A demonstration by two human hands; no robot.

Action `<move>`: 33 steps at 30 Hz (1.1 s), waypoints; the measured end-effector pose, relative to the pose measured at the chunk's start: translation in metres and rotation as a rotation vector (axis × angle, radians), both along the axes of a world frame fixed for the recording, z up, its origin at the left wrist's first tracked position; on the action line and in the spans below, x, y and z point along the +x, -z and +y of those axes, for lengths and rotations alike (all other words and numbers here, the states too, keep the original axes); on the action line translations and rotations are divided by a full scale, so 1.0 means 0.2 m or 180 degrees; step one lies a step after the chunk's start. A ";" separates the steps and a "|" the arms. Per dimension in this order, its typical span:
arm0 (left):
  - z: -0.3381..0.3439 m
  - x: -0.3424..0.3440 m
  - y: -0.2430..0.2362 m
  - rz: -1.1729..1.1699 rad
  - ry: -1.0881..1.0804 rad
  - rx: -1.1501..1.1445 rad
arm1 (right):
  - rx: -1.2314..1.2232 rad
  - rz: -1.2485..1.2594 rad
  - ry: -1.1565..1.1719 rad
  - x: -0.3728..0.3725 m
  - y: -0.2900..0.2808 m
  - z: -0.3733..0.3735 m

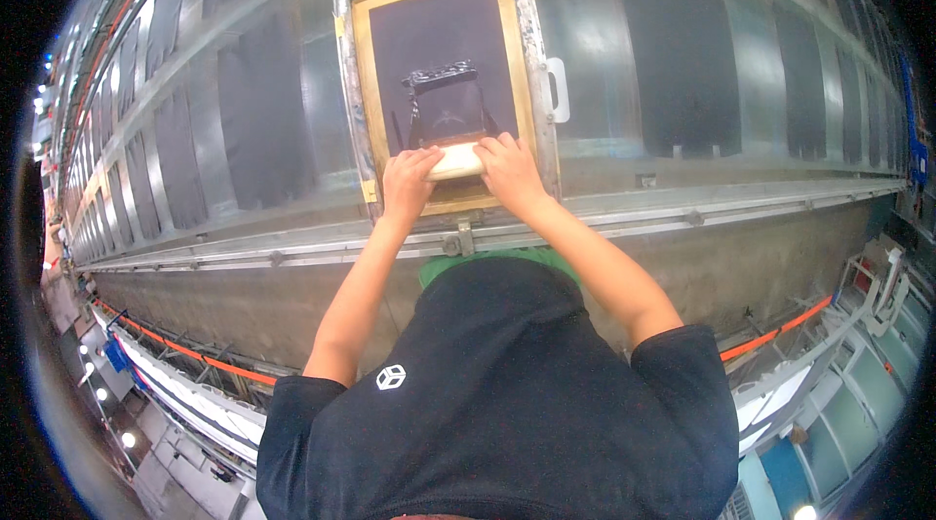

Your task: The person uses a squeegee to spread dark ink across a screen printing frame mounted on a conveyor. They repeatedly pull the squeegee across the mesh to ensure even coverage, then lift the frame to inspect the ink distribution before continuing the process.

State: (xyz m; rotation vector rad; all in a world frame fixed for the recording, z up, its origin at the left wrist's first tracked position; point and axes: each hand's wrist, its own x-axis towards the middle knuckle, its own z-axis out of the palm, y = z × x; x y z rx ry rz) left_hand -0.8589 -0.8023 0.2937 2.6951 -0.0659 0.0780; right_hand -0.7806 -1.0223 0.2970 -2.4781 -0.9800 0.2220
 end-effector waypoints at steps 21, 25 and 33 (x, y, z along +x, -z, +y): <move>0.03 -0.08 0.03 -0.0085 0.0040 -0.0082 | 0.1146 0.0544 0.0845 0.28 0.07 -0.16; -0.03 -0.04 0.02 -0.0029 0.0278 -0.0024 | 0.1792 0.0470 0.2258 0.70 0.42 -0.31; -0.01 -0.27 -0.01 -0.0372 -0.0098 -0.0170 | 0.1657 0.0318 0.2523 0.76 0.13 -0.07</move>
